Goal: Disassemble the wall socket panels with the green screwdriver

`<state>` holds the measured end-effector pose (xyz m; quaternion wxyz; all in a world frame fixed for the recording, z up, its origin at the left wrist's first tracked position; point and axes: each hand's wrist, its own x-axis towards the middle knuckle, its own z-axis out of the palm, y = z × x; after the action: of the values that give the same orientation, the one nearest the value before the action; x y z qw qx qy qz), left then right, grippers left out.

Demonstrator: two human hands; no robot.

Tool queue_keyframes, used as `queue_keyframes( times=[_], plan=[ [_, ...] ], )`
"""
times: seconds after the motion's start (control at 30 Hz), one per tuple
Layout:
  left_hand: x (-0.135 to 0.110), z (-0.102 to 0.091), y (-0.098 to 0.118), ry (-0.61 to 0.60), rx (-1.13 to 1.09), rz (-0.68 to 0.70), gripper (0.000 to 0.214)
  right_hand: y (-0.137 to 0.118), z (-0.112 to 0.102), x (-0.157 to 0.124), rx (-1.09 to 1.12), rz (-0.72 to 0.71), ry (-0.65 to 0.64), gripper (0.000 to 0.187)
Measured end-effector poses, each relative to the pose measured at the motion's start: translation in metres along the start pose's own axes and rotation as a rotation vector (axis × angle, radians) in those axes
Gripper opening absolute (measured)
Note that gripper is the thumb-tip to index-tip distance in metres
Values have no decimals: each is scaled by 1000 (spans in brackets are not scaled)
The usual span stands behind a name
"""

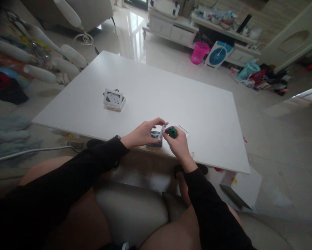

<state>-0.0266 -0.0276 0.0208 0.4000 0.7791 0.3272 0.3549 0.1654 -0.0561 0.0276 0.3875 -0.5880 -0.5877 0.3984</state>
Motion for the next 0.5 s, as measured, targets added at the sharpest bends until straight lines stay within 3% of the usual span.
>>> queue_keyframes(
  times=[0.17, 0.5],
  plan=[
    [0, -1, 0, 6, -14, -12, 55, -3, -1, -1, 31, 26, 10, 21],
    [1, -1, 0, 32, 26, -51, 51, 0, -1, -1, 10, -77, -10, 27]
  ],
)
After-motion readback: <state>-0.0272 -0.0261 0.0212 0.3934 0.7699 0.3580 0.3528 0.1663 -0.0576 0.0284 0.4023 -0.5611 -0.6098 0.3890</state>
